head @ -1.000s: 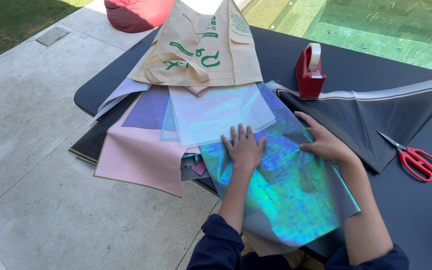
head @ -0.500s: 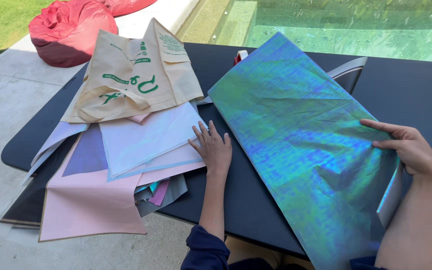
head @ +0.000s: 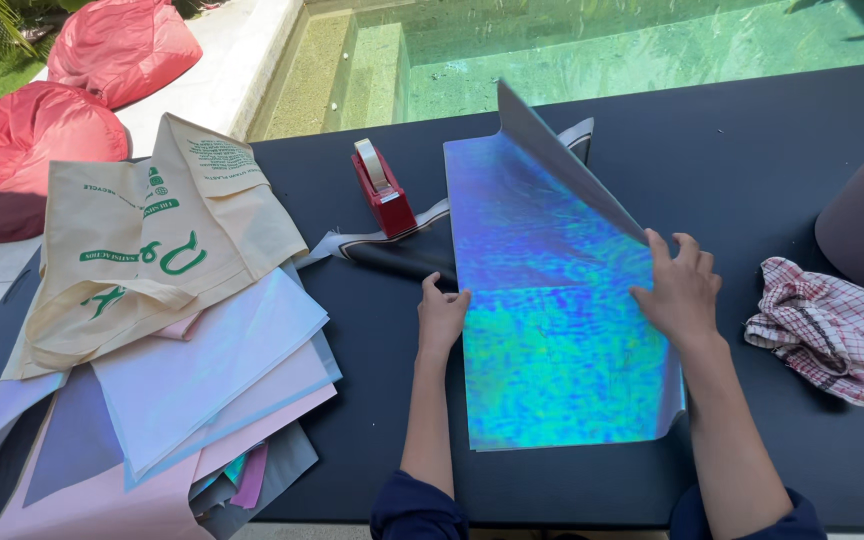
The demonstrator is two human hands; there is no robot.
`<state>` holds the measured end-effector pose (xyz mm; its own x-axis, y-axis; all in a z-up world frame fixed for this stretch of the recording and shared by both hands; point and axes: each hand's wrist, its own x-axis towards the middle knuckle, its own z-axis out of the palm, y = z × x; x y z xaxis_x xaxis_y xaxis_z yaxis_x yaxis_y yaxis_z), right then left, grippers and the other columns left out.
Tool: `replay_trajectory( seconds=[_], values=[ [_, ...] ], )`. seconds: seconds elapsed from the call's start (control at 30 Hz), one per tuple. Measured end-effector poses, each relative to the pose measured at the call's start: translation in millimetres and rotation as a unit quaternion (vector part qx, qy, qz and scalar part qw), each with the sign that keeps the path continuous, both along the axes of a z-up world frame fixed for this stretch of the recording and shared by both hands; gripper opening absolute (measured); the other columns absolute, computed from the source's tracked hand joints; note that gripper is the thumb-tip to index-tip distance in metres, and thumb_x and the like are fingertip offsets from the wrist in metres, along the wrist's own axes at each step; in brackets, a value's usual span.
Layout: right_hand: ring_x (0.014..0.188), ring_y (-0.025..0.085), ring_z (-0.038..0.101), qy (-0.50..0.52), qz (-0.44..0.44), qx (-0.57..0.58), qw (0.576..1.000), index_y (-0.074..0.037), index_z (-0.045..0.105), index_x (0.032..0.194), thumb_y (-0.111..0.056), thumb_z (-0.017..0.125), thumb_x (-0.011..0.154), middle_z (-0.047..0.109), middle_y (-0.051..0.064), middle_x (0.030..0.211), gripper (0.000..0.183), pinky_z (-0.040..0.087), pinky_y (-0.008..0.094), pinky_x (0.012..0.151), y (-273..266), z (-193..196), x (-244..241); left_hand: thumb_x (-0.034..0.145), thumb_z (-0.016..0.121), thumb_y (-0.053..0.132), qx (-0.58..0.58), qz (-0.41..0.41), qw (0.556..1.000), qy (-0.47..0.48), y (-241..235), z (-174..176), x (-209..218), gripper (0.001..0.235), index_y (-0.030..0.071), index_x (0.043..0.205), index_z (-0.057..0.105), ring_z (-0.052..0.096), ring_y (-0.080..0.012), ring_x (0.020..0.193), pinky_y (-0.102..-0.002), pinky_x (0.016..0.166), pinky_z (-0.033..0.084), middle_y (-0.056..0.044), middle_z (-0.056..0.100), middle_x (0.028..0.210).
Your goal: The person folds and layers sheets of black, iridescent, and translucent wrapping film by hand, occasionally using scissors to make small adjustments.
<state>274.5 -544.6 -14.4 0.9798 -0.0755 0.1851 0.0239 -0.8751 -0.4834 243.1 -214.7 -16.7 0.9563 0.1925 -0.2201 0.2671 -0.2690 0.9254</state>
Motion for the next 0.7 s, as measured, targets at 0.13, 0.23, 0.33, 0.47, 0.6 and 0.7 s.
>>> replay_trajectory(
  seconds=[0.13, 0.23, 0.33, 0.47, 0.6, 0.7],
  values=[
    [0.125, 0.042, 0.053, 0.008, 0.224, -0.064, 0.973, -0.017, 0.061, 0.136, -0.016, 0.088, 0.071, 0.054, 0.015, 0.127, 0.071, 0.052, 0.058, 0.094, 68.4, 40.6, -32.8, 0.087, 0.077, 0.019, -0.037, 0.042, 0.998, -0.013, 8.6, -24.6, 13.5, 0.079, 0.003, 0.152, 0.036, 0.07, -0.0259, 0.104, -0.045, 0.083, 0.058, -0.013, 0.076, 0.101],
    [0.123, 0.032, 0.049, -0.002, 0.256, -0.149, 0.955, -0.021, 0.059, 0.132, -0.04, 0.089, 0.069, 0.049, 0.006, 0.124, 0.072, 0.049, 0.056, 0.099, 106.2, 38.8, -40.5, 0.079, 0.086, 0.024, -0.047, 0.069, 0.996, -0.024, 0.2, -11.6, 8.5, 0.074, 0.009, 0.142, 0.05, 0.072, -0.0196, 0.094, -0.037, 0.077, 0.059, -0.01, 0.077, 0.092],
    [0.12, 0.039, 0.051, 0.074, 0.315, -0.049, 0.945, -0.025, 0.038, 0.152, -0.036, 0.094, 0.064, 0.047, 0.012, 0.122, 0.104, 0.052, 0.054, 0.092, 144.3, 55.6, -59.2, 0.076, 0.087, 0.03, -0.082, 0.063, 0.995, -0.012, -10.3, -25.0, 13.6, 0.071, 0.009, 0.135, 0.055, 0.071, -0.0171, 0.087, -0.035, 0.075, 0.061, -0.008, 0.076, 0.087],
    [0.11, 0.042, 0.06, 0.058, 0.283, -0.023, 0.957, -0.031, 0.041, 0.148, -0.023, 0.085, 0.077, 0.046, 0.01, 0.116, 0.084, 0.056, 0.054, 0.085, 143.0, 41.0, -48.2, 0.084, 0.086, 0.02, -0.294, 0.014, 0.954, -0.053, -16.8, -29.4, 12.7, 0.062, -0.003, 0.131, 0.054, 0.073, -0.0206, 0.08, -0.034, 0.065, 0.064, -0.012, 0.073, 0.089],
    [0.095, 0.041, 0.067, 0.009, 0.296, 0.128, 0.946, -0.025, 0.061, 0.136, -0.009, 0.079, 0.08, 0.058, 0.011, 0.102, 0.061, 0.056, 0.051, 0.075, 127.5, 18.8, -28.8, 0.086, 0.085, 0.021, -0.329, -0.019, 0.942, -0.062, -19.5, -21.4, 9.2, 0.053, -0.002, 0.127, 0.061, 0.074, -0.0239, 0.083, -0.036, 0.068, 0.066, -0.014, 0.073, 0.093],
    [0.095, 0.033, 0.07, -0.024, 0.25, 0.266, 0.931, -0.018, 0.071, 0.126, -0.002, 0.08, 0.08, 0.067, 0.012, 0.099, 0.05, 0.058, 0.042, 0.076, 105.4, 22.8, -17.0, 0.089, 0.082, 0.024, -0.295, -0.021, 0.954, -0.053, -11.7, -7.0, 1.9, 0.05, 0.0, 0.128, 0.062, 0.074, -0.023, 0.083, -0.035, 0.068, 0.066, -0.012, 0.072, 0.094]
  ],
)
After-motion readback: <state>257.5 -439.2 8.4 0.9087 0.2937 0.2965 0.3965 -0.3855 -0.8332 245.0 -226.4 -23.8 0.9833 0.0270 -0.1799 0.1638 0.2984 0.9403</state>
